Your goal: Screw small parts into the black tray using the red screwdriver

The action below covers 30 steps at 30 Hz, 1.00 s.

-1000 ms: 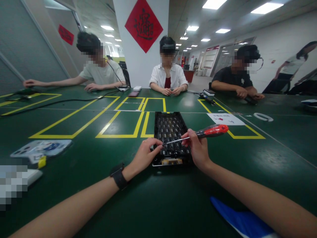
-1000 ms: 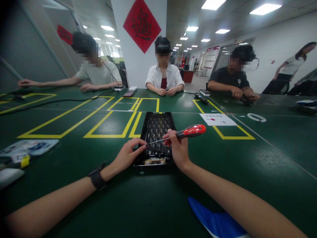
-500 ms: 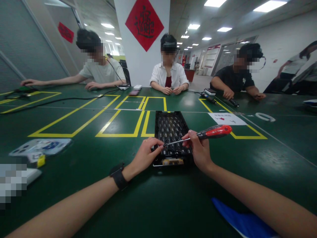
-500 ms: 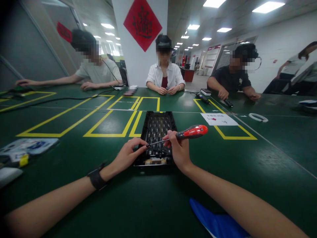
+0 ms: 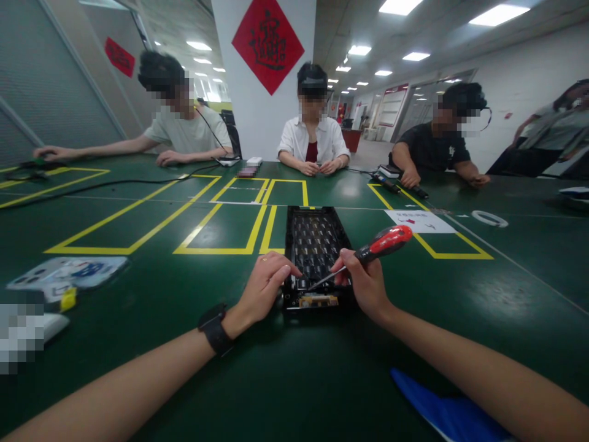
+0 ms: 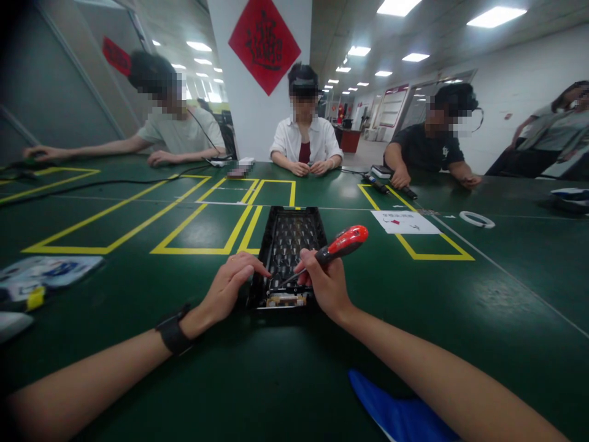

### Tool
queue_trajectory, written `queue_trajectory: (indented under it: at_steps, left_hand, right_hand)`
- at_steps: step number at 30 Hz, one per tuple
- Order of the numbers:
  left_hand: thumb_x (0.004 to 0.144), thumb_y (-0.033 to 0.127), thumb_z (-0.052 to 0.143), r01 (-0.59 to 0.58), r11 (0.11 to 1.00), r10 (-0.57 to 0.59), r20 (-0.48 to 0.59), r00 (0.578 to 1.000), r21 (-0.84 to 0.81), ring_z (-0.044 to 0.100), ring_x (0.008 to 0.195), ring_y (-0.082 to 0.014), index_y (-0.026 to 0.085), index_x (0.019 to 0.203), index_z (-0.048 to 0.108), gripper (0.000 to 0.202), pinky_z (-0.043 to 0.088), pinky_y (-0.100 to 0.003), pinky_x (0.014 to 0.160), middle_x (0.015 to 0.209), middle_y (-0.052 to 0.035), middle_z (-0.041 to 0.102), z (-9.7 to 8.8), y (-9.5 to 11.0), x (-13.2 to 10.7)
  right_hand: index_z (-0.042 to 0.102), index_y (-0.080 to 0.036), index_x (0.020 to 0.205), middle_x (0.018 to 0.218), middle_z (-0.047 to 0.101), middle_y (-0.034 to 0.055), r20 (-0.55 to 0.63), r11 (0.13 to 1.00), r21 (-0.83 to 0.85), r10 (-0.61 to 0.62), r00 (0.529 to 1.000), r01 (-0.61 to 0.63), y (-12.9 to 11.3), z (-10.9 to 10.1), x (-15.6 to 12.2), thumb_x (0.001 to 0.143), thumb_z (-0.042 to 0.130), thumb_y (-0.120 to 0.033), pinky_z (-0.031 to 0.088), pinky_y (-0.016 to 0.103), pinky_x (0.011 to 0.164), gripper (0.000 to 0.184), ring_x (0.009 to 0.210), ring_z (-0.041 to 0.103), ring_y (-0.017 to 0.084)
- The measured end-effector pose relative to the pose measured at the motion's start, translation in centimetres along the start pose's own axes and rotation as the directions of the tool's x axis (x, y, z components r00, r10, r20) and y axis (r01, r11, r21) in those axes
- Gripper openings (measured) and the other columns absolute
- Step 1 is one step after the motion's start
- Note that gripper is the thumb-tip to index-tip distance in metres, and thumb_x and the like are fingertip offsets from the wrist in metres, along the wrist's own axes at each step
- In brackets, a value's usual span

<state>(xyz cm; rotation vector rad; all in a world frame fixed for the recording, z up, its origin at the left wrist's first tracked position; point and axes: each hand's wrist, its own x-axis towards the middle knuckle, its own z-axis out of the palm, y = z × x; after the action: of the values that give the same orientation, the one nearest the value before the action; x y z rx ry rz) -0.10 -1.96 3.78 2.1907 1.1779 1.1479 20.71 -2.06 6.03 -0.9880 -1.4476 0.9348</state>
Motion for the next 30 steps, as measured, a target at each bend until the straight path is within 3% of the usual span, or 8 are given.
queue_trajectory:
  at_steps: [6,24,27,30]
  left_hand:
    - [0.093,0.031,0.022,-0.092,0.996,0.093,0.036,0.995,-0.012,0.053,0.088,-0.0165,0.021,0.068,0.066,0.052,0.034,-0.035,0.091,0.084,-0.0022,0.063,0.02,-0.02,-0.19]
    - [0.094,0.035,0.015,-0.076,0.997,0.075,0.113,0.991,0.006,0.051,0.093,-0.0177,0.022,0.064,0.067,0.061,0.030,-0.038,0.099,0.088,-0.0030,0.064,0.22,-0.01,-0.26]
    - [0.094,0.033,0.017,-0.080,0.997,0.078,0.089,0.993,0.020,0.052,0.093,-0.0176,0.022,0.067,0.067,0.057,0.031,-0.038,0.098,0.088,-0.0030,0.063,0.12,-0.03,-0.22]
    - [0.092,0.032,0.028,-0.019,0.998,0.021,-0.033,0.999,0.064,0.051,0.099,-0.0186,0.021,0.084,0.066,0.039,0.034,-0.039,0.097,0.096,-0.0037,0.062,0.45,-0.66,0.32]
  right_hand:
    - [0.063,-0.014,0.063,0.050,0.057,0.0004,0.060,0.999,-0.033,-0.017,0.998,0.019,-0.11,0.23,0.02,0.085,0.050,-0.044,0.039,0.020,0.045,0.039,0.045,0.053,0.009]
    - [0.064,-0.015,0.063,0.051,0.056,0.0002,0.068,0.999,-0.030,-0.024,0.997,0.026,-0.11,0.12,-0.19,0.085,0.049,-0.043,0.039,0.021,0.046,0.038,0.047,0.052,0.009]
    - [0.063,-0.015,0.064,0.052,0.056,0.0000,0.027,0.999,-0.013,-0.031,0.999,0.031,-0.19,0.15,-0.25,0.085,0.048,-0.043,0.039,0.021,0.047,0.038,0.048,0.051,0.009]
    - [0.063,-0.016,0.067,0.055,0.056,-0.0005,-0.061,0.999,0.007,-0.045,0.997,0.045,-0.40,0.16,0.10,0.085,0.049,-0.044,0.038,0.020,0.047,0.036,0.048,0.049,0.007]
